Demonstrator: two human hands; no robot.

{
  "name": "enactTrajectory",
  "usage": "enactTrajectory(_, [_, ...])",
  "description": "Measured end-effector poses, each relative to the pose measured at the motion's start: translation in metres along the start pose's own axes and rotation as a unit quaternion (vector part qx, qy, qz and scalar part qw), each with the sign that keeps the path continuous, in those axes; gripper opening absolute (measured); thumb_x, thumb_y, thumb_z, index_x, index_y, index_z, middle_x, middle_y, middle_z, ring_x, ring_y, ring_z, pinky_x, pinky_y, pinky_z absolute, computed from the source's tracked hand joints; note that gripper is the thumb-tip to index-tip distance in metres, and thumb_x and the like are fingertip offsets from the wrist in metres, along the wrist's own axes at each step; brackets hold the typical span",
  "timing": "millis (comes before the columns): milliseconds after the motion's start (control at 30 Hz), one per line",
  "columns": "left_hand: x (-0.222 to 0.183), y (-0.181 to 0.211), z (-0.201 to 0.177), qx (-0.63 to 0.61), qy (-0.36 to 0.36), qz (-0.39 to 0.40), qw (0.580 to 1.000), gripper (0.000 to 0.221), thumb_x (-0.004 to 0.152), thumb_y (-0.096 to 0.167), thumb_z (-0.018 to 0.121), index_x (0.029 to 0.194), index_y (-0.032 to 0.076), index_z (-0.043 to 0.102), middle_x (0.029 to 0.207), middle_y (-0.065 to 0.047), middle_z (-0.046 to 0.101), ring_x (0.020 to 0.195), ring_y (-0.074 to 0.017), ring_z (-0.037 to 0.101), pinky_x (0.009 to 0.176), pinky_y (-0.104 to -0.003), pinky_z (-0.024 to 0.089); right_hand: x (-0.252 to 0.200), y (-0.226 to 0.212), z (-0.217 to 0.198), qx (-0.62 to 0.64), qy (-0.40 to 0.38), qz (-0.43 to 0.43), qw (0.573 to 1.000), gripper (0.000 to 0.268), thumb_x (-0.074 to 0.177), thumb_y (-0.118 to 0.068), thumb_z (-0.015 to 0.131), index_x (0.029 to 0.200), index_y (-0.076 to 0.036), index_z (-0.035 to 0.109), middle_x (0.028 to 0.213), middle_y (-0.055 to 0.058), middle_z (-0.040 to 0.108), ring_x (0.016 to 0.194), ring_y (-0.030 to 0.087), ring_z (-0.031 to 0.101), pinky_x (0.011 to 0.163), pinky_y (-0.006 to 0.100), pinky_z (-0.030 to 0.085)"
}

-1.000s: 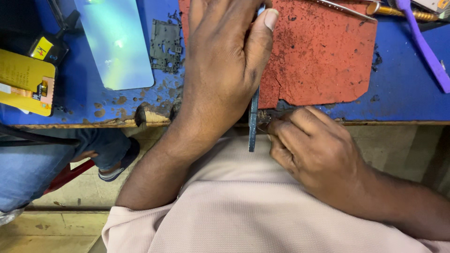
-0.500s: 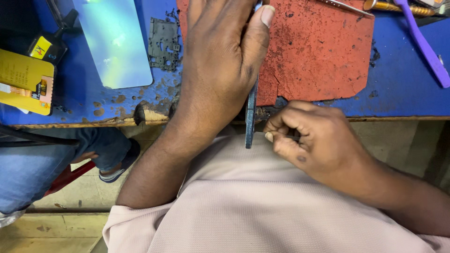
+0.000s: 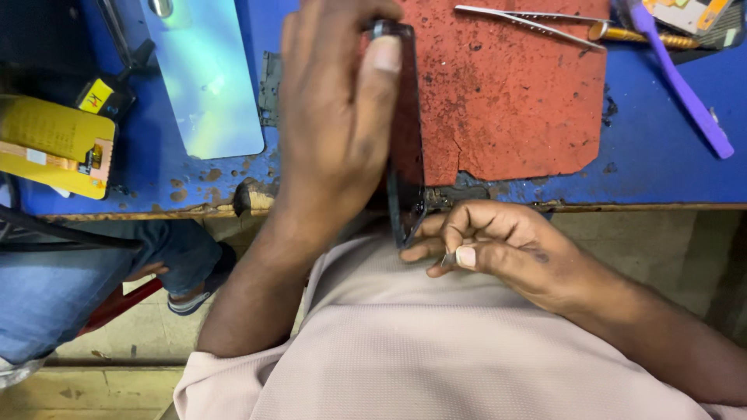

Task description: The person cleans the inside of a disassembled smartphone frame using a purple brush and a metal tool. They scrape along the edges and corners of the frame to remove residue, then flip the phone over to reveal the internal components.

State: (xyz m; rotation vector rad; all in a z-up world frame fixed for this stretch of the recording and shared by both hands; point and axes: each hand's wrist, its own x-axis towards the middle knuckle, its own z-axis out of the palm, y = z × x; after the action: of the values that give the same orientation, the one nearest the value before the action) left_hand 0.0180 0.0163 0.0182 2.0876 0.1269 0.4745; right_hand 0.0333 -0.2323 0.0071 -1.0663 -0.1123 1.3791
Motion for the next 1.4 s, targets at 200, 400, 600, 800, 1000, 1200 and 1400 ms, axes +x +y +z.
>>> enactTrajectory(200, [-0.009,0.002,-0.024,-0.263,-0.005,-0.02,0.965,0.037,0.109,0.03,0.064,0.133,0.01,0.044,0.13,-0.015,0.054,0.117,-0.0257,0.056,0.104,-0.036,0.047,0.001,-0.017,-0.008,-0.052,-0.013,-0.084,0.995,0.017,0.105,-0.016,0.059,0.103,0.0,0.062,0.126,0.02,0.064,0.132,0.033,0.064,0.104,0.044,0.057])
enactTrajectory(400, [-0.009,0.011,-0.027,-0.522,-0.099,-0.027,0.847,0.065,0.103,0.041,0.075,0.14,0.013,0.03,0.144,-0.019,0.051,0.127,-0.0251,0.056,0.109,-0.037,0.049,0.012,-0.037,-0.014,-0.077,-0.008,-0.114,0.99,0.02,0.104,-0.018,0.06,0.101,0.001,0.063,0.129,0.02,0.065,0.124,0.031,0.069,0.1,0.041,0.058])
enactTrajectory(600, [-0.013,0.005,-0.015,-0.504,-0.085,-0.029,0.859,0.077,0.099,0.041,0.081,0.144,0.014,0.025,0.147,-0.02,0.05,0.126,-0.0264,0.058,0.109,-0.039,0.051,0.018,-0.059,-0.001,-0.236,0.136,-0.184,0.944,0.015,0.1,-0.016,0.061,0.105,-0.002,0.061,0.124,0.013,0.07,0.11,0.021,0.072,0.088,0.032,0.063])
enactTrajectory(800, [-0.022,-0.002,-0.008,-0.44,-0.083,-0.038,0.893,0.083,0.103,0.043,0.08,0.154,0.011,0.022,0.148,-0.015,0.048,0.13,-0.0219,0.056,0.114,-0.035,0.048,0.028,-0.077,0.009,-0.671,0.315,-0.326,0.587,0.015,0.085,0.006,0.082,0.097,0.002,0.072,0.093,0.018,0.064,0.088,0.03,0.065,0.074,0.039,0.052])
enactTrajectory(1000, [-0.023,-0.009,-0.009,-0.418,-0.079,-0.05,0.904,0.09,0.108,0.045,0.078,0.164,0.009,0.018,0.149,-0.009,0.047,0.134,-0.0175,0.055,0.119,-0.031,0.045,0.043,-0.072,0.004,-0.694,0.254,-0.343,0.58,0.018,0.091,-0.001,0.081,0.106,-0.003,0.072,0.1,0.011,0.062,0.094,0.03,0.063,0.085,0.042,0.051])
enactTrajectory(1200, [-0.016,-0.012,-0.008,-0.458,-0.054,-0.095,0.882,0.091,0.106,0.04,0.079,0.163,0.005,0.017,0.141,-0.013,0.055,0.132,-0.0172,0.055,0.12,-0.031,0.043,0.046,-0.071,0.002,-0.697,0.248,-0.337,0.583,0.017,0.093,-0.002,0.082,0.106,-0.003,0.071,0.1,0.011,0.062,0.095,0.03,0.062,0.085,0.042,0.051])
enactTrajectory(1400, [-0.013,-0.012,-0.006,-0.468,-0.044,-0.086,0.878,0.089,0.108,0.036,0.081,0.163,0.007,0.016,0.141,-0.01,0.054,0.132,-0.0166,0.056,0.121,-0.03,0.043,0.045,-0.072,0.002,-0.687,0.246,-0.334,0.597,0.012,0.094,-0.001,0.08,0.102,-0.003,0.071,0.096,0.01,0.062,0.096,0.029,0.063,0.087,0.041,0.051])
